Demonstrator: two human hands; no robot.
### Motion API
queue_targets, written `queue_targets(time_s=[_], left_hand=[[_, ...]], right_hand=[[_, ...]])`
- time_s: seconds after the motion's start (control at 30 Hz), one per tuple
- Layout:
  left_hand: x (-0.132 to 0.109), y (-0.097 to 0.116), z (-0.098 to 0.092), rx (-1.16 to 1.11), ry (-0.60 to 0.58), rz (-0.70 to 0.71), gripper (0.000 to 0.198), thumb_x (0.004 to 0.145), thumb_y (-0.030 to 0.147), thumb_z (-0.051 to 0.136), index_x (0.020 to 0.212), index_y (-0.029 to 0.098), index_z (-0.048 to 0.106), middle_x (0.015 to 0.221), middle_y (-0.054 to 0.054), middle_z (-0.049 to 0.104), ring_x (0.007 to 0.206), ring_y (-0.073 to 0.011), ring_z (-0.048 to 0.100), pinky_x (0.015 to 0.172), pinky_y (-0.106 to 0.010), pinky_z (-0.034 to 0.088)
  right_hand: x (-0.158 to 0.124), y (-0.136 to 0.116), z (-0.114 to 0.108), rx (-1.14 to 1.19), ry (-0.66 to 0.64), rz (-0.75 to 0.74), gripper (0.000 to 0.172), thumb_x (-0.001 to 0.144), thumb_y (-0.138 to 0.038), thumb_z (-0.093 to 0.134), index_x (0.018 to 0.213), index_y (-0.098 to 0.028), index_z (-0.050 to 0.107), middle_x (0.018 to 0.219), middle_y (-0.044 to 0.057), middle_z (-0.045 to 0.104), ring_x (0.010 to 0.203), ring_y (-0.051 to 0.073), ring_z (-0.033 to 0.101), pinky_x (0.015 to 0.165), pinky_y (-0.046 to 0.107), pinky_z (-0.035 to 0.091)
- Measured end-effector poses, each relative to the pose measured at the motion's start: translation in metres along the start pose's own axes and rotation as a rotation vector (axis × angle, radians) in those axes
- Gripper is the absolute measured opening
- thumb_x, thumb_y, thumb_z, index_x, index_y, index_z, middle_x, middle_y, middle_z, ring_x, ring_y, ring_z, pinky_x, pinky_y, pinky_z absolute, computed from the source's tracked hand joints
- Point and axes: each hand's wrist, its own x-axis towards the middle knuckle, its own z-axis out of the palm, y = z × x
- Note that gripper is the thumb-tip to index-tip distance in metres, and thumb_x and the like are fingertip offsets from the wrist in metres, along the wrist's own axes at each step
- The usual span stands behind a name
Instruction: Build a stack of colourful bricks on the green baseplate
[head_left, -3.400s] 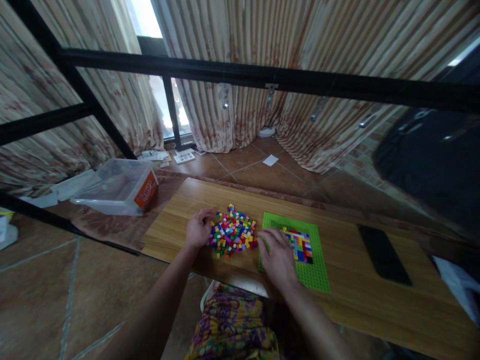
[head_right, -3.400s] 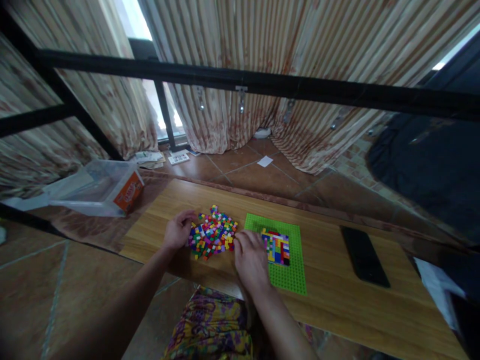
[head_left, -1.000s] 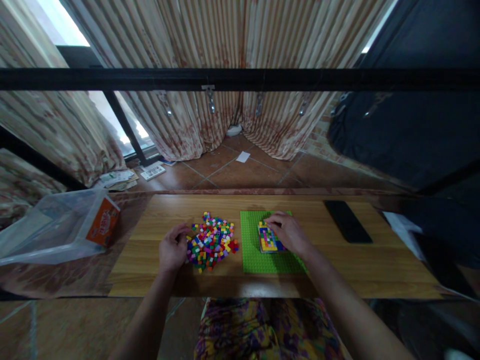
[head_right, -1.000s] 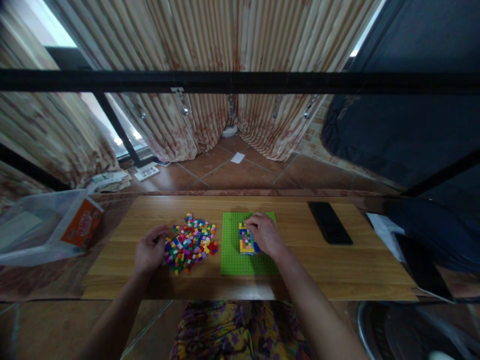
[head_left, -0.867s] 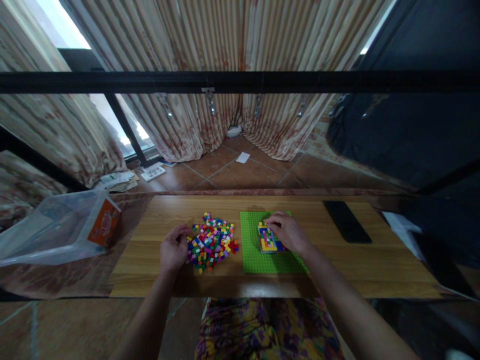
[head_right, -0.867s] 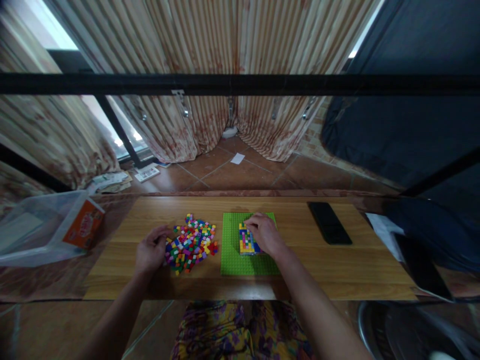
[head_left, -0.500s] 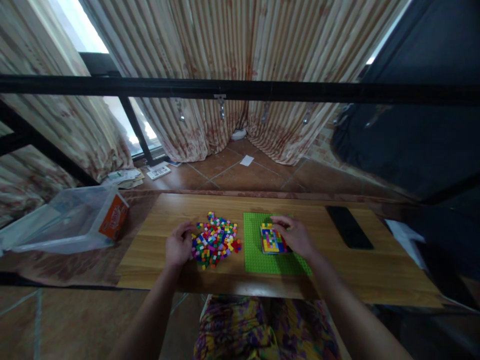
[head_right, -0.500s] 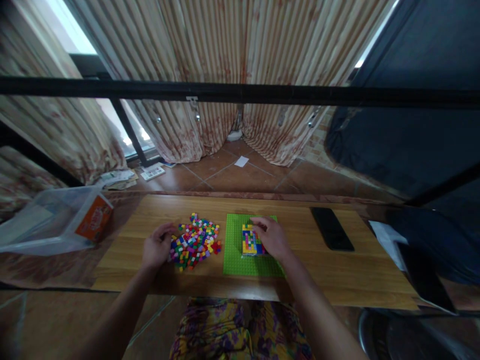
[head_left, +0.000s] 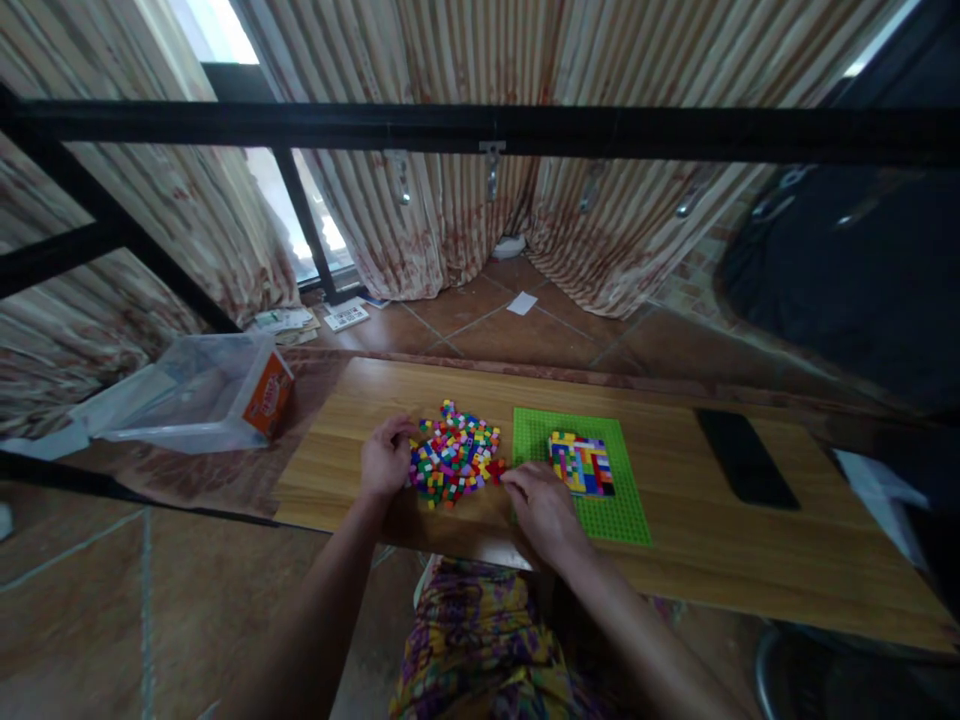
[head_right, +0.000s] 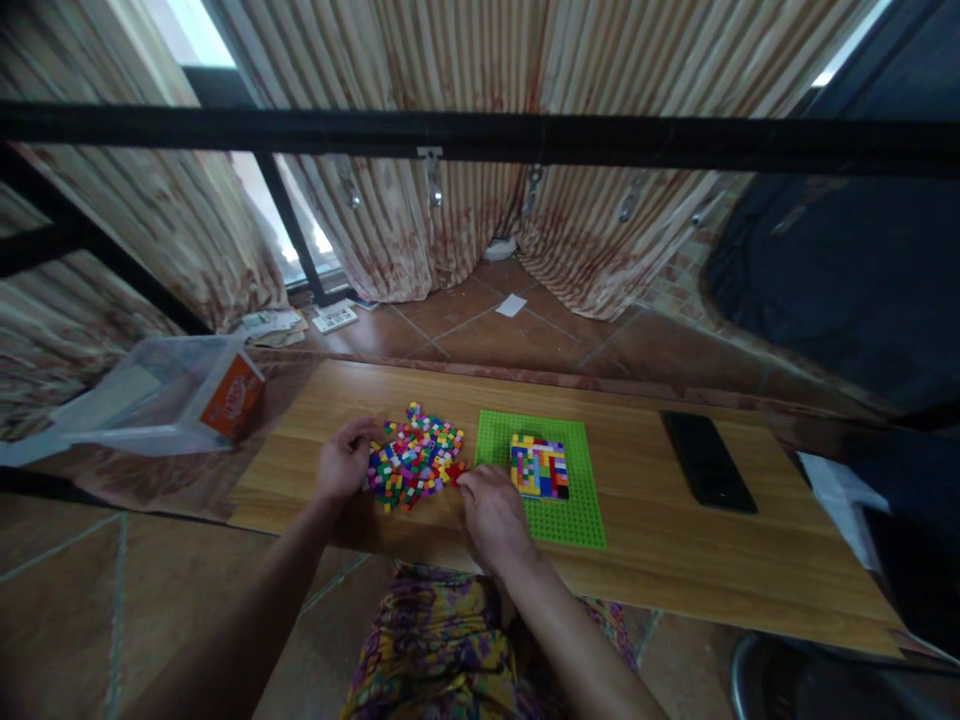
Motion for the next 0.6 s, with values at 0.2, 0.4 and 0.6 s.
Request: queue_targets(time_s=[0.2, 0.4, 0.6], left_hand=[[-0.001, -0.001, 0.001, -0.030, 0.003, -0.023, 0.031, 0.083, 0.021, 0.045, 0.103, 0.017, 0.068, 0.093, -0.005, 0.075, 0.096, -0.0201, 0.068, 0.096, -0.037, 0.052], [-0.001, -0.002, 0.001, -0.026, -0.004, -0.007, 0.028, 0.083, 0.021, 0.045, 0.097, 0.018, 0.069, 0.093, -0.005, 0.075, 0.095, -0.0197, 0.068, 0.095, -0.036, 0.052], [0.000, -0.001, 0.000, -0.016, 0.003, 0.001, 0.030, 0.082, 0.020, 0.045, 0.100, 0.018, 0.068, 0.093, -0.004, 0.075, 0.094, -0.0200, 0.068, 0.093, -0.036, 0.052]], right_hand=[[0.003, -0.004, 0.013, -0.064, -0.048, 0.028, 0.018, 0.089, -0.013, 0.052, 0.085, -0.021, 0.068, 0.087, 0.004, 0.066, 0.088, 0.019, 0.058, 0.083, 0.031, 0.044], [0.007, -0.010, 0.018, -0.139, -0.109, 0.073, 0.015, 0.091, -0.018, 0.052, 0.086, -0.020, 0.066, 0.091, 0.005, 0.064, 0.092, 0.019, 0.057, 0.082, 0.029, 0.041], [0.008, -0.011, 0.021, -0.169, -0.112, 0.089, 0.016, 0.093, -0.020, 0.050, 0.086, -0.021, 0.064, 0.091, 0.005, 0.063, 0.092, 0.019, 0.056, 0.080, 0.028, 0.039]])
